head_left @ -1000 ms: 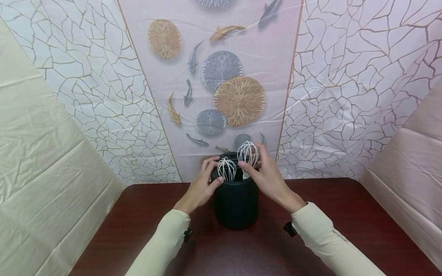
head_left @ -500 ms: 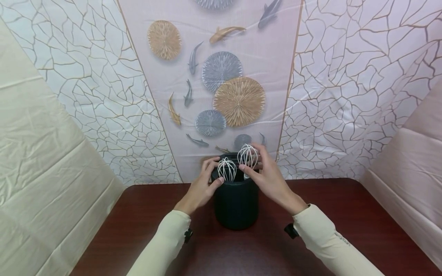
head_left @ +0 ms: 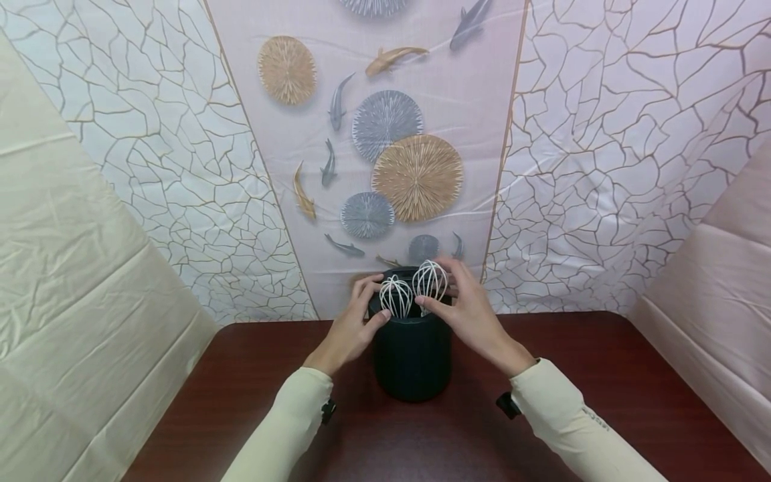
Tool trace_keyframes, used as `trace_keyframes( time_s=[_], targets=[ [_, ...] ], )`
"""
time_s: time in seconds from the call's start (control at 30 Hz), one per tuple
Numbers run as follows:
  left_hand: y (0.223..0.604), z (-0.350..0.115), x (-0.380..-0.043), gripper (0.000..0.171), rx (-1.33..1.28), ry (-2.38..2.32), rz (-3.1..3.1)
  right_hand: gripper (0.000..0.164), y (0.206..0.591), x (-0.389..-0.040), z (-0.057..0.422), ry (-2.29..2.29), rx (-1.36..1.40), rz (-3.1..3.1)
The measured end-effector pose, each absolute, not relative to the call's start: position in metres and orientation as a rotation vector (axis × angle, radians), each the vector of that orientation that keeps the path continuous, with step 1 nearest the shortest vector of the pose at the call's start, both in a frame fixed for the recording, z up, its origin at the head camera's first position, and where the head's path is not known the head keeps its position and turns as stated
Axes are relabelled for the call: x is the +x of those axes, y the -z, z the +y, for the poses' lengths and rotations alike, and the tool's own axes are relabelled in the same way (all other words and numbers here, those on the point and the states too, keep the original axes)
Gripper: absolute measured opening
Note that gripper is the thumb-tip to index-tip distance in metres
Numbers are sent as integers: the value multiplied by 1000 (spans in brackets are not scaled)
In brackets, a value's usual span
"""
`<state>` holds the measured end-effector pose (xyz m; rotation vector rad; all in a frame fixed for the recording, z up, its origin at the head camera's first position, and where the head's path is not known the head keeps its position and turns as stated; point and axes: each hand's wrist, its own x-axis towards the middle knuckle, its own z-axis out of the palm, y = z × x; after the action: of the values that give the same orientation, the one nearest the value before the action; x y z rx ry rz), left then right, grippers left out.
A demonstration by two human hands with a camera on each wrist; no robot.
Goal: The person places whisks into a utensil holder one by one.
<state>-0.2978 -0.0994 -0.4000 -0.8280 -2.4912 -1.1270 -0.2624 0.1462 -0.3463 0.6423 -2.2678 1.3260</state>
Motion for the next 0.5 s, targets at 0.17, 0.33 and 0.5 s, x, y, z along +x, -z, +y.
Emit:
trace_keyframes(
  time_s=[0.17,0.33,0.5],
  targets=[
    [400,-99,-298,44,-813,1148,-2498,69,346,-262,146,-1268,686,-2258],
    [401,-99,-299,44,-804,1153,-2509,69,347,-262,144,-1226,723,-2254],
    [400,-99,-299,43,-808,1153,-2506,65,348,-261,145,-1176,764,-2291]
  ],
)
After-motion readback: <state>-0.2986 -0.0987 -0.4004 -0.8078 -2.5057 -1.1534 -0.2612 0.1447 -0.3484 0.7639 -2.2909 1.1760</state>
